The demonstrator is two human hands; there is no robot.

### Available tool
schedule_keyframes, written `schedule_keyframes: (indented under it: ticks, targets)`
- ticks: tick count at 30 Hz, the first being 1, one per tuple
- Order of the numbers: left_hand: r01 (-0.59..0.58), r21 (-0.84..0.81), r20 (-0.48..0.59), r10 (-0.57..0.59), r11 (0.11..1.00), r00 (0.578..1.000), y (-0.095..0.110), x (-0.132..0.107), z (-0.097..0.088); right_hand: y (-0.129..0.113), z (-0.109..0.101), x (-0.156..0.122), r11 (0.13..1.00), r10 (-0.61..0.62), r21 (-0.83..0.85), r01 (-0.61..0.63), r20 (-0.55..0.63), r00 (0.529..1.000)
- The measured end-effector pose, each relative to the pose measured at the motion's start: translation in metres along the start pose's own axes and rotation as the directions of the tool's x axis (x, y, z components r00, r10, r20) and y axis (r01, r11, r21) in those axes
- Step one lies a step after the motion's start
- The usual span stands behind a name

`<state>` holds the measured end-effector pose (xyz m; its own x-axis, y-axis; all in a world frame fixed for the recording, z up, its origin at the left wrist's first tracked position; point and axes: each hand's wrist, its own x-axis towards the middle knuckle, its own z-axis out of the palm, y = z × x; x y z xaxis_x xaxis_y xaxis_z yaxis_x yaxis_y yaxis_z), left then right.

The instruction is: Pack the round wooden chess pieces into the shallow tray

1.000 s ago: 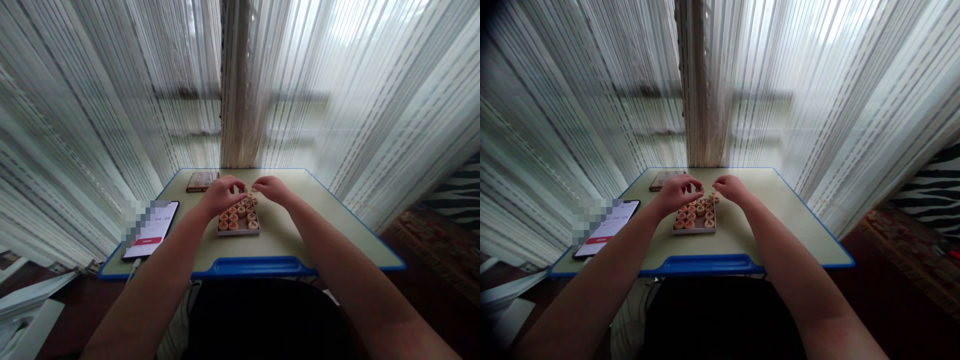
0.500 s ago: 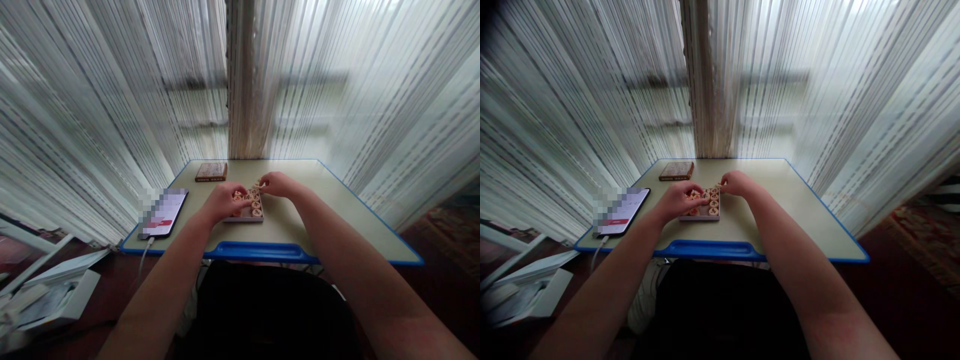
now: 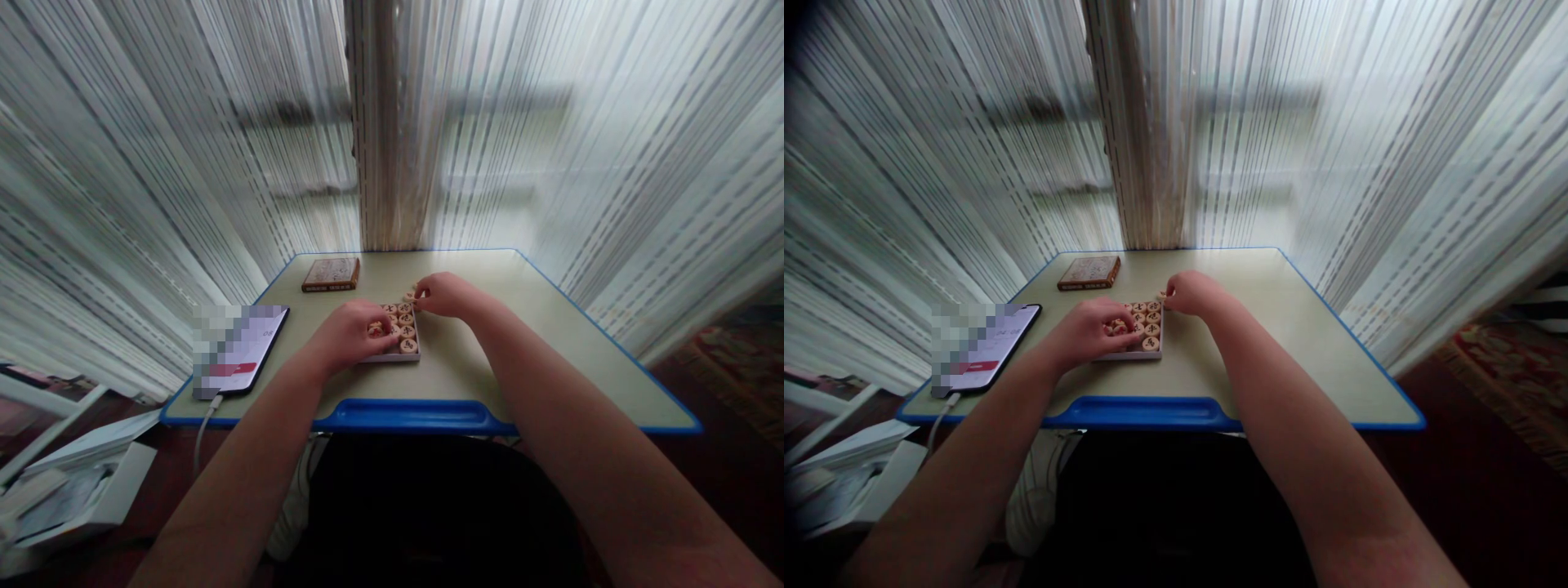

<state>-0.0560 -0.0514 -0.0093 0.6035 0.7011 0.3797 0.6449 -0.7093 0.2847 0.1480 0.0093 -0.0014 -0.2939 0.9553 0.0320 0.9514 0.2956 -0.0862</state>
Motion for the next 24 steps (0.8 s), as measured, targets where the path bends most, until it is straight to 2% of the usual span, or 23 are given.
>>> schedule_keyframes:
  ticks: [8,14,20,24]
  targets:
    - [-0.063,0.056,-0.010,0.063,0.996,0.998,-0.0027,-0.0001,0.0005,-0.0038,-0.0005,-0.0016,1.000,-0.004,-0.019,0.005,0.015,1.000]
    - [-0.064,0.065,-0.002,0.064,0.996,0.998,-0.0007,0.0009,0.0011,-0.0051,-0.0020,-0.0031,1.000,0.002,-0.018,-0.001,0.028,1.000]
    - [-0.097,-0.034,-0.010,0.097,0.995,0.995,-0.0050,0.0002,0.0014,-0.0068,-0.0034,-0.0059,1.000,0.013,0.016,-0.013,0.003,1.000]
    - [-0.086,-0.053,-0.052,0.083,0.995,0.995,-0.0067,-0.0009,0.0019,-0.0084,-0.0044,-0.0079,1.000,0.022,0.013,-0.022,-0.001,1.000]
